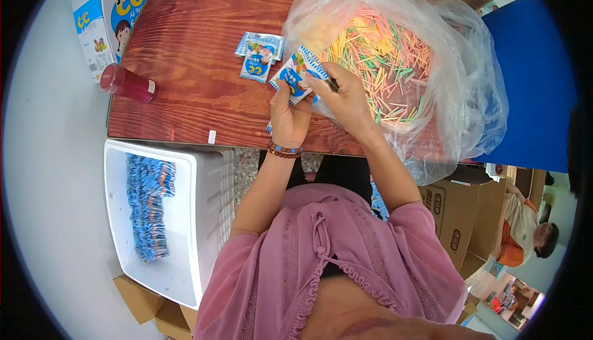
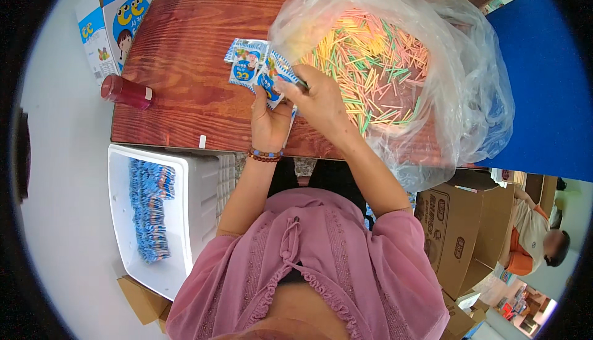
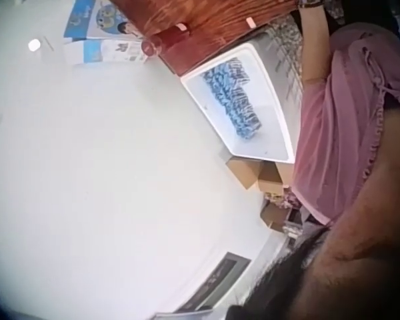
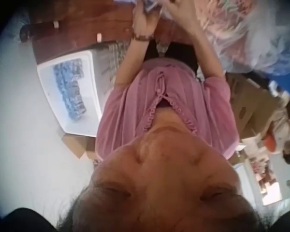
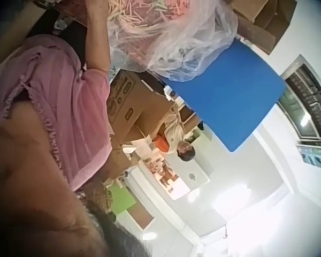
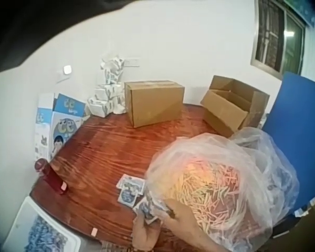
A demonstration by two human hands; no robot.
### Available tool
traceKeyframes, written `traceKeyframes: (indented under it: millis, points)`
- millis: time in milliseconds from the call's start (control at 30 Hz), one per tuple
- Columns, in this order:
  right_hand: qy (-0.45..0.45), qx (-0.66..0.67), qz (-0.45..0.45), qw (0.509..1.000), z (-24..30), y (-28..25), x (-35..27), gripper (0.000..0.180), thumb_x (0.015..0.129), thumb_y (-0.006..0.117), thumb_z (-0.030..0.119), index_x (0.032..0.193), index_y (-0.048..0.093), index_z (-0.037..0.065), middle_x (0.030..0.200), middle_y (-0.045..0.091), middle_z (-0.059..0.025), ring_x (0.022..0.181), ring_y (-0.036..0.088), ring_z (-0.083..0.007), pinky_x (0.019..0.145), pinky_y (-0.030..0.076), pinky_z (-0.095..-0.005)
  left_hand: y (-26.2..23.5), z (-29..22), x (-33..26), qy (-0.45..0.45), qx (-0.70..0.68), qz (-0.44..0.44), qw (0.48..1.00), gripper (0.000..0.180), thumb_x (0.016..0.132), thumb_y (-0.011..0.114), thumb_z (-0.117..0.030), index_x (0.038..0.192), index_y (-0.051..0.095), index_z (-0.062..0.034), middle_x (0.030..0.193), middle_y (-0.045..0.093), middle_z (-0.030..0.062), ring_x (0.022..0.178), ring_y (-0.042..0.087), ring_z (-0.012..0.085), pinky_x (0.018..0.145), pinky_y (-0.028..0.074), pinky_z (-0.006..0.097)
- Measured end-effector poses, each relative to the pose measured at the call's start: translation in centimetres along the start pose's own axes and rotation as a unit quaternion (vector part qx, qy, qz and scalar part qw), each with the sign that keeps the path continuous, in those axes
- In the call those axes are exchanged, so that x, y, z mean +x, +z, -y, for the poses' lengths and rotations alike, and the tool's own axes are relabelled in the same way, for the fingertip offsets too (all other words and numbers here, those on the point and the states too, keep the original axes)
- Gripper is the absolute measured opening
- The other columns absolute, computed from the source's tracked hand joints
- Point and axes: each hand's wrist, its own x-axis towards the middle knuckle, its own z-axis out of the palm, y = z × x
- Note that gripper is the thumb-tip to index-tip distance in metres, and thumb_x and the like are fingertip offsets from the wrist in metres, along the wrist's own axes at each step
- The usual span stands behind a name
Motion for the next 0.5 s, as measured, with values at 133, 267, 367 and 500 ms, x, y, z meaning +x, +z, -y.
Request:
traceKeyframes:
  millis: [133,267,367,500]
  points:
    - [-0.021,0.149,0.031,0.988,-0.3,0.3,1.4,0.017,0.089,0.066,0.014,0.098,0.066,0.000,0.082,0.060,-0.0004,0.072,0.050,-0.0051,0.064,0.041,-0.0226,-0.8,-0.9,0.0,0.015,-0.030,0.006,0.999,0.037,0.094,0.058,-0.031,0.122,0.054,-0.0067,0.118,0.062,0.0055,0.107,0.058,0.0175,0.092,0.047,0.037]
    - [-0.088,-0.028,0.095,0.991,-1.2,1.0,2.8,0.015,0.089,0.065,0.011,0.100,0.066,0.000,0.088,0.064,-0.0021,0.082,0.058,-0.0058,0.072,0.046,-0.0215,-0.3,-1.8,-0.3,0.021,-0.063,0.003,0.998,0.031,0.094,0.059,-0.024,0.118,0.057,-0.0057,0.114,0.064,0.0049,0.103,0.061,0.0178,0.093,0.049,0.038]
    - [-0.058,0.092,0.123,0.987,-1.6,1.3,3.9,0.016,0.089,0.065,0.010,0.100,0.065,-0.001,0.086,0.066,-0.0033,0.080,0.060,-0.0062,0.071,0.047,-0.0216,-1.5,-3.2,0.0,0.051,0.049,0.019,0.997,0.022,0.093,0.060,-0.016,0.112,0.061,-0.0055,0.110,0.065,0.0048,0.098,0.063,0.0168,0.091,0.050,0.036]
    - [-0.013,0.075,0.134,0.988,-1.4,3.3,4.4,0.014,0.089,0.062,0.011,0.096,0.066,-0.001,0.080,0.068,-0.0038,0.076,0.061,-0.0067,0.067,0.047,-0.0211,-1.9,-4.1,-0.3,0.076,0.077,-0.041,0.993,0.016,0.092,0.060,-0.009,0.108,0.063,-0.0060,0.108,0.066,0.0052,0.094,0.064,0.0160,0.088,0.052,0.034]
